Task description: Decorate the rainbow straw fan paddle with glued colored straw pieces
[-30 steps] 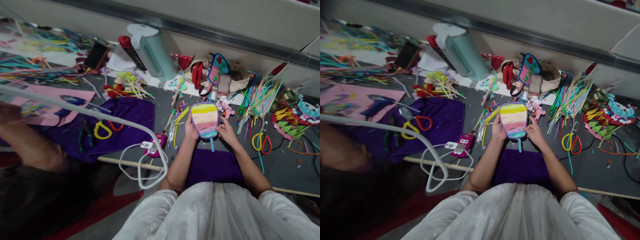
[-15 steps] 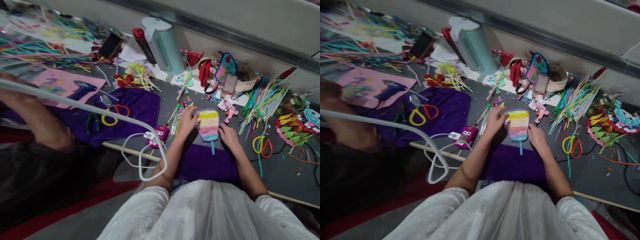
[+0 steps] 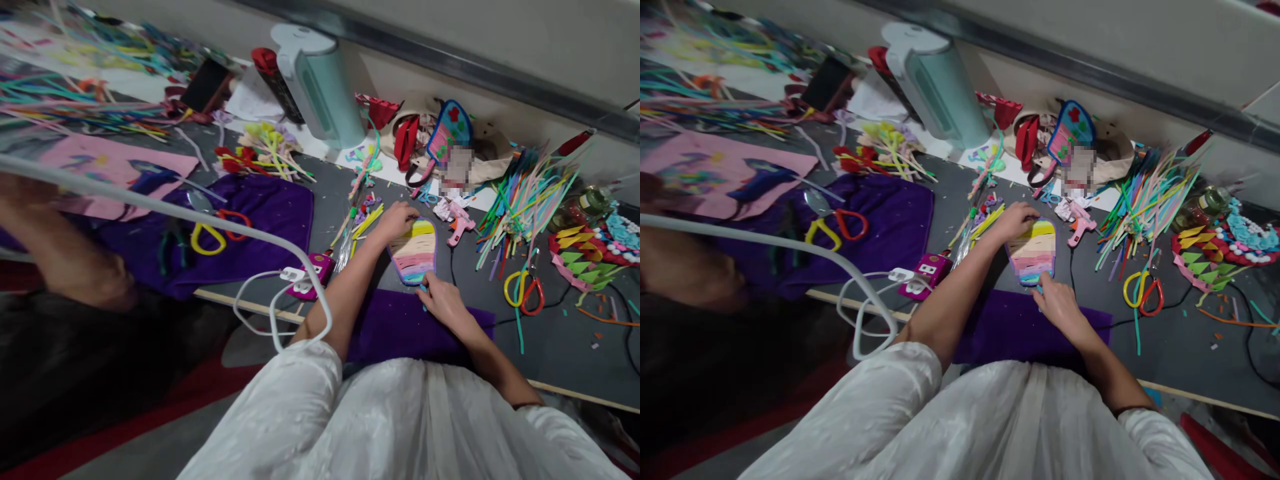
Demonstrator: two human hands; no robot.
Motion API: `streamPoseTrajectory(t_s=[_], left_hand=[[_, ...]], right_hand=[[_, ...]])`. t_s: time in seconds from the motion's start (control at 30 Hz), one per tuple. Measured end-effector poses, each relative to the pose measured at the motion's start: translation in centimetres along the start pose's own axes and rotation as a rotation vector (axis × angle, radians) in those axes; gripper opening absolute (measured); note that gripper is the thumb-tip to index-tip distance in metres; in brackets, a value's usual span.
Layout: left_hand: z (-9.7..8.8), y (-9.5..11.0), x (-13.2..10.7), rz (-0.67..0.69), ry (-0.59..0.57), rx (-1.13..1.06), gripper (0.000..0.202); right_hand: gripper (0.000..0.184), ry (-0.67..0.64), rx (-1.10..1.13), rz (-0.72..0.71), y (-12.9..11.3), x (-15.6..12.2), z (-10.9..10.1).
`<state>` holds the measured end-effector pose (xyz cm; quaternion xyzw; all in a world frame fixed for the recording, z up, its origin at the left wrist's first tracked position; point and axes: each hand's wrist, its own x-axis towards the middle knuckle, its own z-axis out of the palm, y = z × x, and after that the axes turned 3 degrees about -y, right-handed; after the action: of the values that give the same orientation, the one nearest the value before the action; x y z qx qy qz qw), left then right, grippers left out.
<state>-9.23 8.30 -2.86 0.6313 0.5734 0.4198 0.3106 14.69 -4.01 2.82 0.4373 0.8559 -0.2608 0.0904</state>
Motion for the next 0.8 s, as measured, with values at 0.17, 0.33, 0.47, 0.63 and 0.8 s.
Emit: streamPoseTrajectory(t_s=[0.17, 0.33, 0.47, 0.63, 0.8], left_hand=[[-0.1, 0.3, 0.3, -0.070, -0.007, 0.042, 0.021], [-0.8, 1.2, 0.7, -0.032, -0.202, 0.513, 0.043], [-1.1, 1.7, 0.8, -0.008, -0.245, 0.693, 0.048], [-1.0, 2.0, 0.6, -0.011, -0.242, 0.715, 0.047], [-0.6, 1.8, 1.0, -0.068, -0.209, 0.640, 0.042]], right_hand=[[0.022, 0.026, 0.116, -0.011, 0.1, 0.1, 0.8], [0.025, 0.044, 0.106, 0.001, -0.3, 1.1, 0.5], [0.025, 0.019, 0.025, 0.026, -0.3, 1.6, 0.3], [0.026, -0.004, 0.006, 0.031, -0.3, 1.5, 0.4], [0.027, -0.003, 0.003, 0.040, -0.3, 1.6, 0.5]])
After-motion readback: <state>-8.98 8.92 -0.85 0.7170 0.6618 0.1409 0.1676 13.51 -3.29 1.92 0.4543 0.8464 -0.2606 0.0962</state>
